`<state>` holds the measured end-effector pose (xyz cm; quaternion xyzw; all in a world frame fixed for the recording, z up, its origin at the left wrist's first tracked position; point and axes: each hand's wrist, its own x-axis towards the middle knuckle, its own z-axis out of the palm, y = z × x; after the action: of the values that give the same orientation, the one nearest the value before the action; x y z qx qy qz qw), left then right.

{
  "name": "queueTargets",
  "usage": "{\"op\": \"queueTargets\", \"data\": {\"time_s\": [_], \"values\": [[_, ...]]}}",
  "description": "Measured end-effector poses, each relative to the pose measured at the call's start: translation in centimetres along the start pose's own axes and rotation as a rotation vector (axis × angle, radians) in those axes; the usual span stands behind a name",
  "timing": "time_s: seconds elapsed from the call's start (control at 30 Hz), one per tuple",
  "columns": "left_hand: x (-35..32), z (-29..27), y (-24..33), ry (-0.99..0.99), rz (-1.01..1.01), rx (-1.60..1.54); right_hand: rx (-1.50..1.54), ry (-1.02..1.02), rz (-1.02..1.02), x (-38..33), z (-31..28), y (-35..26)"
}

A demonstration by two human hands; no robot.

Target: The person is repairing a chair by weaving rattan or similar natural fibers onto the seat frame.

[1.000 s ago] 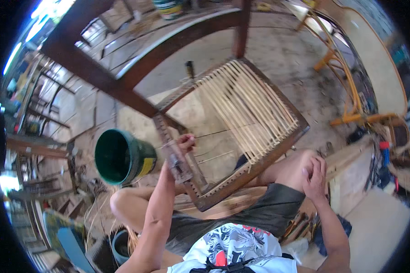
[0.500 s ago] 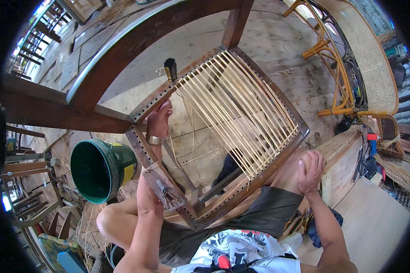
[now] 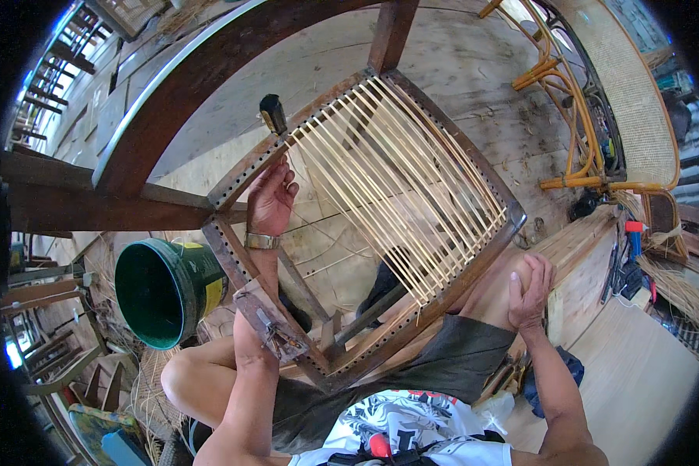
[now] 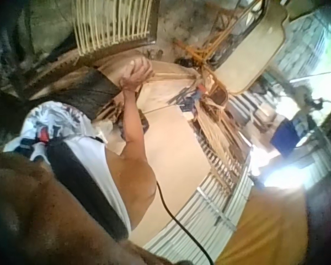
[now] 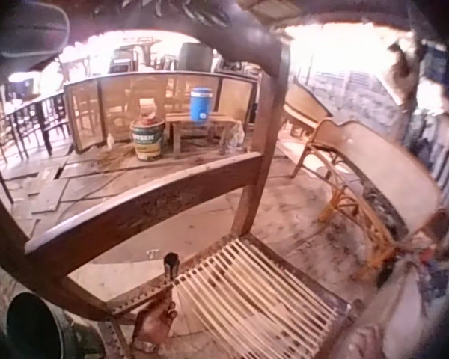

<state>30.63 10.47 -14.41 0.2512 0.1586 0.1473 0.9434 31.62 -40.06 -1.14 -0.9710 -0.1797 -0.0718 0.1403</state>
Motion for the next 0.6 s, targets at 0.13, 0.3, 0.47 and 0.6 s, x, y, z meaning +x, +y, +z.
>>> {"op": "queueTargets", "data": {"time_s": [0.13, 0.3, 0.47, 0.6], "values": [[0.3, -0.1, 0.0, -0.051, -0.054, -0.034, 0.011, 0.015, 0.004, -0.3, -0.1, 0.2], [0.5, -0.7, 0.3, 0.085, -0.014, 0.038, 0.026, 0.025, -0.007, -0.4, -0.1, 0.4], [0.6, -1.0, 0.8, 0.111, 0.047, 0.173, 0.037, 0.030, -0.001, -0.3, 0.1, 0.4], [1.1, -1.0, 0.9, 0.006, 0.058, 0.256, 0.017, 0.025, -0.012, -0.3, 0.2, 0.5]]}}
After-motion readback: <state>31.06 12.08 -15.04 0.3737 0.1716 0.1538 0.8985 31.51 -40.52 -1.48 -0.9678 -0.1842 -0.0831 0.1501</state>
